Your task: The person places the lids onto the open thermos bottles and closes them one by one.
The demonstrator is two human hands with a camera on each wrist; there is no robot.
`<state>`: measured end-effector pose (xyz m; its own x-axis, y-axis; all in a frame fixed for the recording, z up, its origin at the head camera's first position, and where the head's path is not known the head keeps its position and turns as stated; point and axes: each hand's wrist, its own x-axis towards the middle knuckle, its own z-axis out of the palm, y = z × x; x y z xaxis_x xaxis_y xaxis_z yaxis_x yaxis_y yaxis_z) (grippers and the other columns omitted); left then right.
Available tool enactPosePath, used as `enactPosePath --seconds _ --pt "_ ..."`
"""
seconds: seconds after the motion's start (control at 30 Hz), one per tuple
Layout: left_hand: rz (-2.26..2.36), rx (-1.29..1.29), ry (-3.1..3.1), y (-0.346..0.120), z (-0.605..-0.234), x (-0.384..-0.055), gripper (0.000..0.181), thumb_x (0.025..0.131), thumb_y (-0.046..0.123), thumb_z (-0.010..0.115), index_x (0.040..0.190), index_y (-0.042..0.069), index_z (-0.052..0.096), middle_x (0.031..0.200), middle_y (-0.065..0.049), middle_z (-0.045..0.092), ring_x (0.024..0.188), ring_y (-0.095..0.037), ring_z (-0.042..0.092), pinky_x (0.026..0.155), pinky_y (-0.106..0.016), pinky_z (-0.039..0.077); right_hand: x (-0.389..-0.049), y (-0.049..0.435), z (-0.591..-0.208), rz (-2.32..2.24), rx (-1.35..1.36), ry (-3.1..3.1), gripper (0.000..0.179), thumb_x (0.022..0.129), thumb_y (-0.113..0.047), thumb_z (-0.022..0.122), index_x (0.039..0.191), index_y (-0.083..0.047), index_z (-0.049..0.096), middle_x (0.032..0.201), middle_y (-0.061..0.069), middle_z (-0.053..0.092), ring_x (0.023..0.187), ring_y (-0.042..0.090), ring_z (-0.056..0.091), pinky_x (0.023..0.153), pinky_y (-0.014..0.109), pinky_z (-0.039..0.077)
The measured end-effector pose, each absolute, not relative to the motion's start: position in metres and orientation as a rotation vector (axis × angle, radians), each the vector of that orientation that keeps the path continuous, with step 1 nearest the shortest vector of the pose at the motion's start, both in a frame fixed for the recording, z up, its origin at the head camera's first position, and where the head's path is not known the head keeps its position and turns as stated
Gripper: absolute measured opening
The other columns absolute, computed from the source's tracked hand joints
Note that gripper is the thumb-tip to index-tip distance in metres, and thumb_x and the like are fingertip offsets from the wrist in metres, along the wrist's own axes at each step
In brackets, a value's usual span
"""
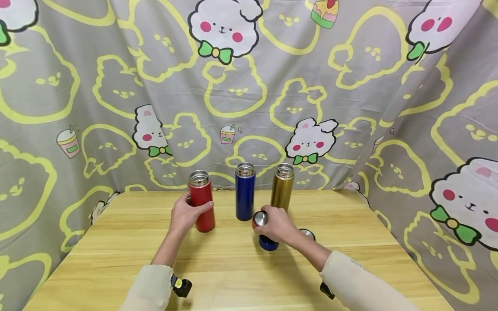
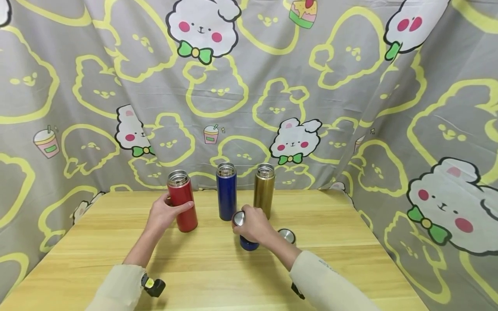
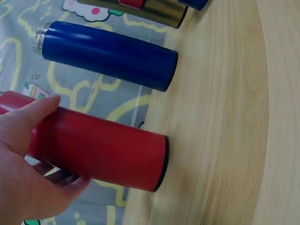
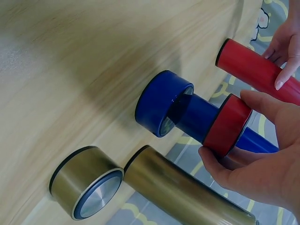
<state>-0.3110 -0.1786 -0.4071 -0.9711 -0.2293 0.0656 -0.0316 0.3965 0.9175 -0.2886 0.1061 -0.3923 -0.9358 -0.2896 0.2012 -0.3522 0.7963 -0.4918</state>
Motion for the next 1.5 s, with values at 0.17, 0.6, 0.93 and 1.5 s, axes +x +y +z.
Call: enactPosePath --seconds 0.17,0.6,0.93,1.5 --pt "-1.607 0.23 -2.47 -0.18 -0.407 -0.312 0.075 0.08 0.041 0.085 0.138 0.005 0.054 0.135 -0.019 0.061 0.121 -0.036 0.059 0.104 -0.053 0.049 -0.289 0.105 -0.392 0.833 0.514 -2.875 0.045 0.073 -0.021 0.087 0.108 0.0 0.067 0.093 0.008 0.071 0.078 0.018 0.064 0.067 0.032 0.053" --pt "-1.534 0.178 -2.512 -0.185 -0.408 -0.312 0.075 0.077 0.044 0.087 0.134 0.004 0.058 0.13 -0.019 0.066 0.118 -0.035 0.063 0.1 -0.05 0.052 -0.29 0.101 -0.392 0.852 0.528 -2.873 0.037 0.073 -0.019 0.087 0.099 -0.003 0.067 0.088 0.005 0.069 0.074 0.016 0.063 0.065 0.032 0.053" --pt "-1.536 0.067 -2.596 -0.177 -0.405 -0.305 0.073 0.075 0.045 0.088 0.131 0.006 0.06 0.125 -0.015 0.068 0.111 -0.031 0.067 0.094 -0.048 0.055 -0.291 0.102 -0.392 0.852 0.518 -2.888 0.036 0.075 -0.02 0.086 0.099 -0.004 0.066 0.086 0.005 0.068 0.072 0.016 0.062 0.063 0.031 0.051" --pt "-1.656 -0.164 -2.621 -0.157 -0.402 -0.295 0.067 0.072 0.034 0.093 0.127 0.009 0.065 0.116 -0.009 0.073 0.103 -0.023 0.07 0.091 -0.042 0.057 -0.295 0.099 -0.392 0.825 0.52 -2.875 0.037 0.073 -0.021 0.087 0.099 -0.004 0.067 0.086 0.004 0.068 0.073 0.016 0.06 0.064 0.031 0.051"
